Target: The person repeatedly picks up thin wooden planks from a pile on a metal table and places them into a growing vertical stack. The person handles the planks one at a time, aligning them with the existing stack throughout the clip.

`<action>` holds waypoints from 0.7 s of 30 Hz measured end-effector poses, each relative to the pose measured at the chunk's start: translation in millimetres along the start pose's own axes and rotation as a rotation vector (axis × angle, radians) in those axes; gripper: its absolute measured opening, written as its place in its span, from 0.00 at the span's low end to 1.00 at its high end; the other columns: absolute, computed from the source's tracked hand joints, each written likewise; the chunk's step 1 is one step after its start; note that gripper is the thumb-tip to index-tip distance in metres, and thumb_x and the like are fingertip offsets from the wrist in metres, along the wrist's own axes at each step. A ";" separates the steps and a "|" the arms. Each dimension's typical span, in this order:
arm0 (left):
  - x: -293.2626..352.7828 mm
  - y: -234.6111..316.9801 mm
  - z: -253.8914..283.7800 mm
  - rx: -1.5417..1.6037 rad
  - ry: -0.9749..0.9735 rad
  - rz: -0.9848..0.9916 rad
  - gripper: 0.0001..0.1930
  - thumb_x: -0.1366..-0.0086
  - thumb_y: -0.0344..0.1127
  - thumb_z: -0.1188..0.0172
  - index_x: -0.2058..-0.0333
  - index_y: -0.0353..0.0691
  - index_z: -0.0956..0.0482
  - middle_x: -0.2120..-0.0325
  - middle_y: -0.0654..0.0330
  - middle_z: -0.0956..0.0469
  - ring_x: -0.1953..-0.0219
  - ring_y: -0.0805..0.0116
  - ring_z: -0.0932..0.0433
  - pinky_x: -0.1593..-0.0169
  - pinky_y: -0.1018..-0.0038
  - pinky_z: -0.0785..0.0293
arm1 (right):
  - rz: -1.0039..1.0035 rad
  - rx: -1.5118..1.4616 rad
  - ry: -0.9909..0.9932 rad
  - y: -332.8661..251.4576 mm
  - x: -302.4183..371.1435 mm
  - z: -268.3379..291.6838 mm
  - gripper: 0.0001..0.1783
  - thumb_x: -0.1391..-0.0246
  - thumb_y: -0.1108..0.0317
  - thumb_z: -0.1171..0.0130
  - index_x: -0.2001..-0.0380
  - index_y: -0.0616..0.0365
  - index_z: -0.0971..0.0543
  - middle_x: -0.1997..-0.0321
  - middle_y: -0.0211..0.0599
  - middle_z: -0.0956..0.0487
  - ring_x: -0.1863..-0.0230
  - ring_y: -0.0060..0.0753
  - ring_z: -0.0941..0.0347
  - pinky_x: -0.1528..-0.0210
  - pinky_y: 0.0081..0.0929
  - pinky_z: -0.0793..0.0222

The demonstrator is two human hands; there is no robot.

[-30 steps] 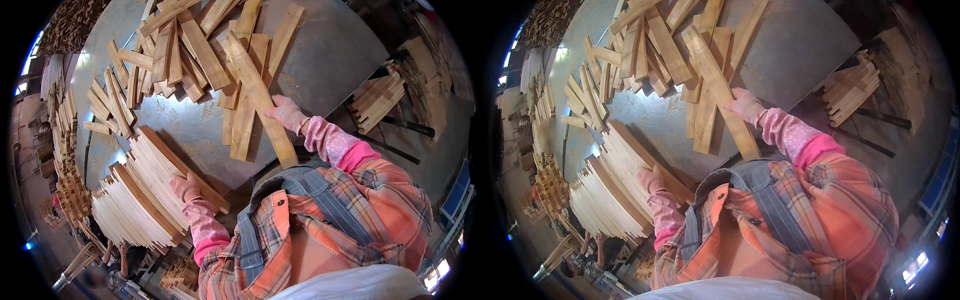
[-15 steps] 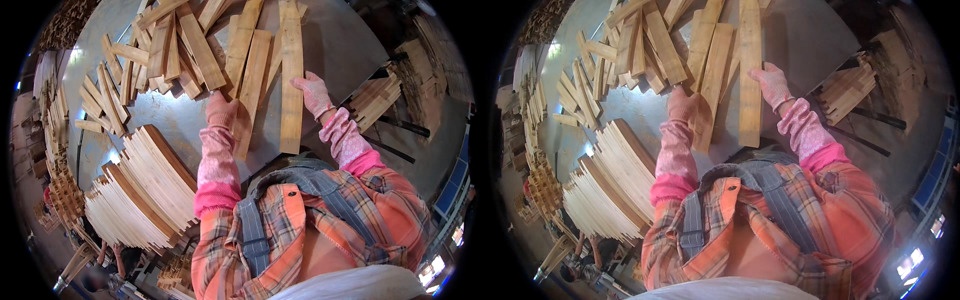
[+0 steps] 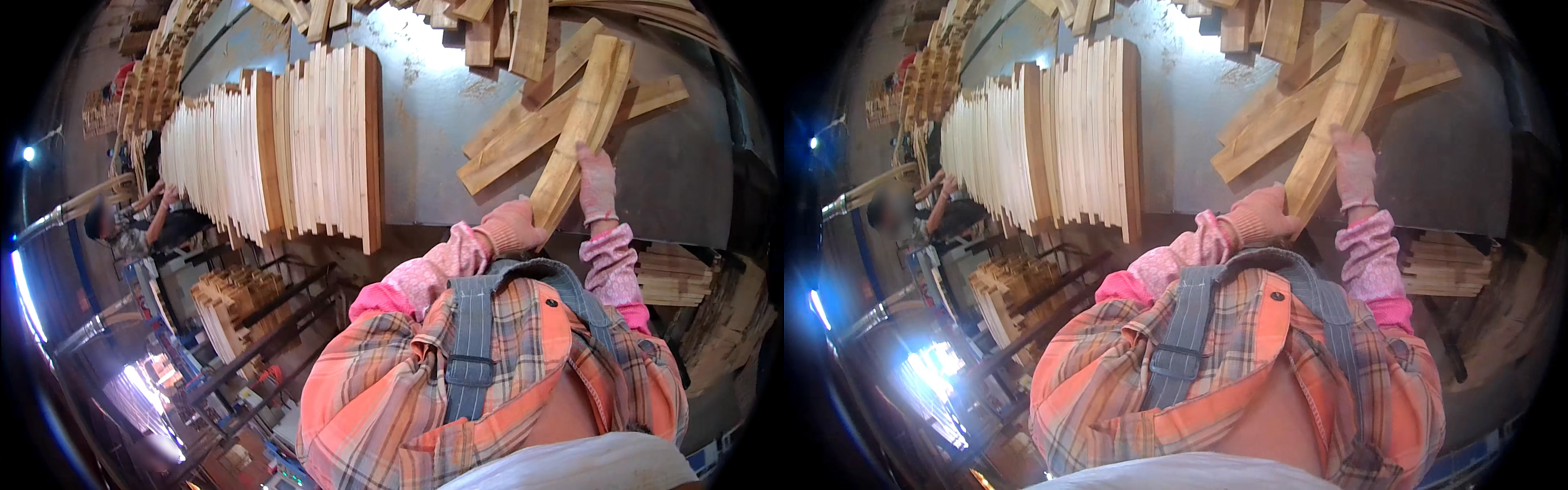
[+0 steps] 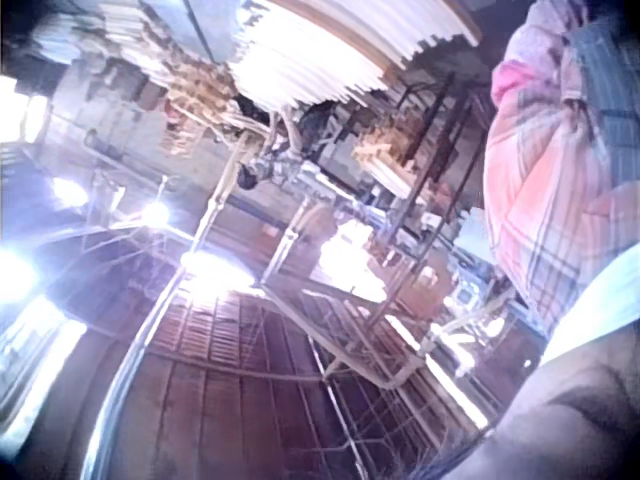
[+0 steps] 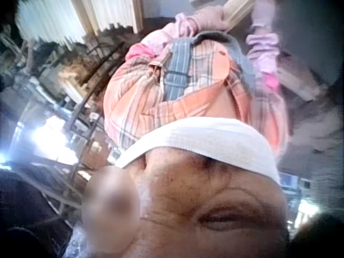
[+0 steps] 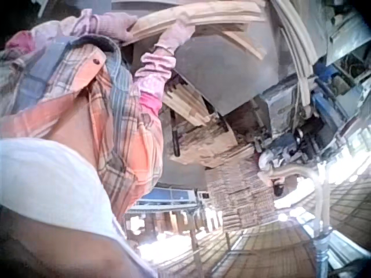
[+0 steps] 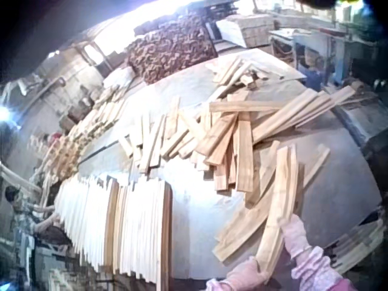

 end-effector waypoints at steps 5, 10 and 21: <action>7.5 24.1 -6.8 -0.152 0.384 -0.276 0.51 0.50 0.53 0.27 0.34 0.29 0.40 0.43 0.39 0.29 0.42 0.42 0.26 0.41 0.54 0.26 | -0.153 -0.253 -0.094 -25.8 19.2 1.7 0.25 0.41 0.59 0.34 0.48 0.69 0.20 0.55 0.42 0.16 0.55 0.34 0.21 0.51 0.33 0.26; 9.4 22.7 17.6 -0.218 0.622 -0.285 0.48 0.50 0.47 0.28 0.37 0.23 0.39 0.46 0.40 0.28 0.42 0.44 0.26 0.42 0.56 0.26 | 0.035 -0.089 -0.052 -53.1 56.8 -34.8 0.24 0.42 0.60 0.34 0.49 0.69 0.20 0.55 0.41 0.16 0.57 0.34 0.21 0.51 0.32 0.25; 130.3 -186.7 204.0 0.427 1.325 -0.106 0.13 0.41 0.41 0.39 0.64 0.37 0.21 0.67 0.38 0.19 0.60 0.40 0.17 0.56 0.53 0.21 | 0.437 0.047 -0.693 -186.4 108.0 -311.4 0.32 0.42 0.66 0.34 0.37 0.69 0.28 0.50 0.41 0.19 0.51 0.31 0.24 0.47 0.28 0.26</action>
Point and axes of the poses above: each hand's wrist, its own x-axis away from the middle knuckle, its own z-axis out of the back of the hand, y = z × x, the point moved 2 cm from there along -x, towards the middle knuckle
